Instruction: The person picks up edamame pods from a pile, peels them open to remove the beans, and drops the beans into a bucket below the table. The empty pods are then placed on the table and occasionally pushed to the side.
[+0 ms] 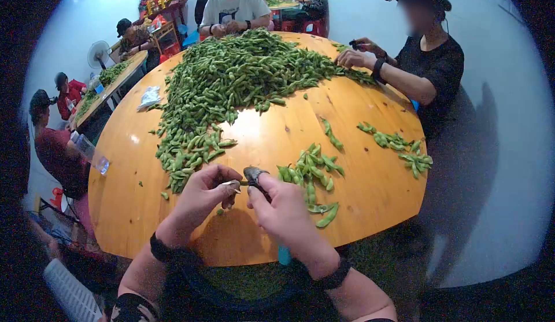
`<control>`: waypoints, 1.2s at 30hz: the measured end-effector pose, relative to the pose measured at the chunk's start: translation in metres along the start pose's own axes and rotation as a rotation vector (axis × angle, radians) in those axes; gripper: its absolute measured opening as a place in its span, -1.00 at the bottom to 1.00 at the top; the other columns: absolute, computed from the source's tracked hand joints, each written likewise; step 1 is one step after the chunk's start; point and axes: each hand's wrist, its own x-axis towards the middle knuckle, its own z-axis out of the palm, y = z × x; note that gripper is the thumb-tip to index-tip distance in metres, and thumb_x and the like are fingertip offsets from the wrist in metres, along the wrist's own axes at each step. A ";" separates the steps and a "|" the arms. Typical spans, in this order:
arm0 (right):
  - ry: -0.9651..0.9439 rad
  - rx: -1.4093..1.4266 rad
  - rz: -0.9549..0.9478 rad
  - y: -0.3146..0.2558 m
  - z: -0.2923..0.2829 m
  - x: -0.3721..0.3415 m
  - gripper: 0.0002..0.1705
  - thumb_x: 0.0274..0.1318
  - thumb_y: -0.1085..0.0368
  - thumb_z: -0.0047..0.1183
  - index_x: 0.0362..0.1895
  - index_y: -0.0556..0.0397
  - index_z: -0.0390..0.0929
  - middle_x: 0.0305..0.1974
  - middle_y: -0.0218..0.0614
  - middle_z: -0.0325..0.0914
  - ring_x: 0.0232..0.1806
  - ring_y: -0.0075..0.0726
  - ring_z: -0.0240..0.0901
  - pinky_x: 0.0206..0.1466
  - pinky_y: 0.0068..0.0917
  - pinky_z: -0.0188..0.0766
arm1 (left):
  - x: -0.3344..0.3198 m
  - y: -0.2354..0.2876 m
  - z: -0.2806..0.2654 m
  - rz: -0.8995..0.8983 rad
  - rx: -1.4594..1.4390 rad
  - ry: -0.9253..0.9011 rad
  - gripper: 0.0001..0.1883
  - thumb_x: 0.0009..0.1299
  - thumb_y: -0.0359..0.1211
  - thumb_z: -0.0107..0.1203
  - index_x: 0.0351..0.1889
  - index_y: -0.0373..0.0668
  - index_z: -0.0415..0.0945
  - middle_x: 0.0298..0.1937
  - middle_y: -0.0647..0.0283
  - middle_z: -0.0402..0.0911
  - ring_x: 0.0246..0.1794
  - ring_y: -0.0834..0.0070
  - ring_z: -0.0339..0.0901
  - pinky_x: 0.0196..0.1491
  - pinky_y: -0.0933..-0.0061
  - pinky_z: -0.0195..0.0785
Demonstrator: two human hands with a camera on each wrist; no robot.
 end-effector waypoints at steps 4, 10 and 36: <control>-0.043 0.003 0.043 0.002 0.010 0.002 -0.82 0.20 0.36 -0.06 -0.18 0.16 0.53 -0.62 -0.44 0.46 -0.65 -0.66 0.36 -0.60 -0.60 0.30 | -0.002 -0.005 0.002 -0.069 -0.304 0.010 -0.82 0.35 -0.42 0.11 -0.12 -0.27 0.49 -0.38 0.36 0.52 -0.48 0.66 0.43 -0.40 0.64 0.34; -0.032 0.103 0.141 -0.006 0.015 -0.001 -0.77 0.24 0.37 -0.09 -0.08 0.17 0.51 -0.55 -0.46 0.46 -0.65 -0.70 0.32 -0.59 -0.67 0.28 | 0.001 -0.008 -0.005 0.149 -0.258 -0.014 -0.80 0.39 -0.35 0.09 -0.12 -0.27 0.48 -0.34 0.29 0.56 -0.50 0.64 0.48 -0.45 0.63 0.37; -0.096 0.123 0.237 0.001 0.013 0.004 -0.83 0.25 0.35 -0.09 -0.40 0.12 0.48 -0.59 -0.55 0.43 -0.69 -0.76 0.29 -0.68 -0.78 0.16 | -0.003 -0.016 -0.003 0.482 0.587 0.174 -0.74 0.20 -0.49 0.24 -0.12 -0.21 0.61 -0.37 0.19 0.64 -0.48 0.59 0.55 -0.39 0.58 0.43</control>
